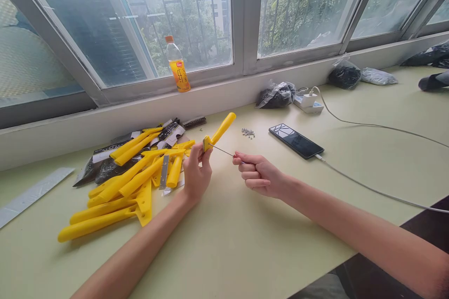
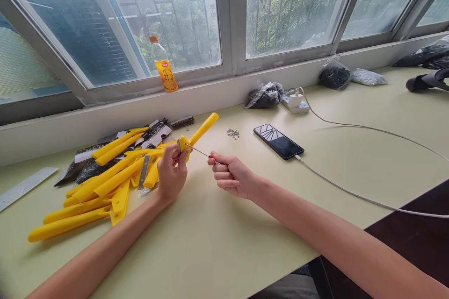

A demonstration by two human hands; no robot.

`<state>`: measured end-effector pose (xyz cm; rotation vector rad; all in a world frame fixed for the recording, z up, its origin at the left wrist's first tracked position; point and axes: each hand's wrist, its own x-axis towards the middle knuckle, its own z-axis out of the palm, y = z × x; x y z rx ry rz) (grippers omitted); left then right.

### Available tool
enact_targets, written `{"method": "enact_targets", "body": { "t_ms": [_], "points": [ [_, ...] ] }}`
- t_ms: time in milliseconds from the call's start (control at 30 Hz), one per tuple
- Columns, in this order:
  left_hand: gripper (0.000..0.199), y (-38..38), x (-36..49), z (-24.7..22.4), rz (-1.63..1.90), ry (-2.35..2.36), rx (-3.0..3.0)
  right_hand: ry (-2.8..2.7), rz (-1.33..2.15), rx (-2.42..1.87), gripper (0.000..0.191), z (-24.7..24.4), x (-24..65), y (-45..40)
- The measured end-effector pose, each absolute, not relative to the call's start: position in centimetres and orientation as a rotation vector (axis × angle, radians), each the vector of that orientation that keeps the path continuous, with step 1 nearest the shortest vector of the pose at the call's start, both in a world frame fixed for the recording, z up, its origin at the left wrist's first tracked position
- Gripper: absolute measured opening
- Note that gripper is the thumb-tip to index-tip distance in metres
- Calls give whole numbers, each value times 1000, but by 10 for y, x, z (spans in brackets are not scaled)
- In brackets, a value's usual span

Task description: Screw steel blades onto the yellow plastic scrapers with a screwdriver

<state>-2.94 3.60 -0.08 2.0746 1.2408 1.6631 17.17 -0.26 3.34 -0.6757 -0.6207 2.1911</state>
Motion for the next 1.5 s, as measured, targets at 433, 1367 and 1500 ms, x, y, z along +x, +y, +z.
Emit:
{"method": "enact_targets", "body": {
  "t_ms": [433,1367,1500],
  "points": [
    [19,35,-20,0,1637,1109,1799,-1260,1549,-945,26,22,167,3],
    [12,32,-20,-3,1565,1171,1971,-922,1952,-841,33,35,163,-6],
    [11,32,-20,-4,1554,1140,1970,-804,2087,-787,26,35,166,-6]
  ]
}}
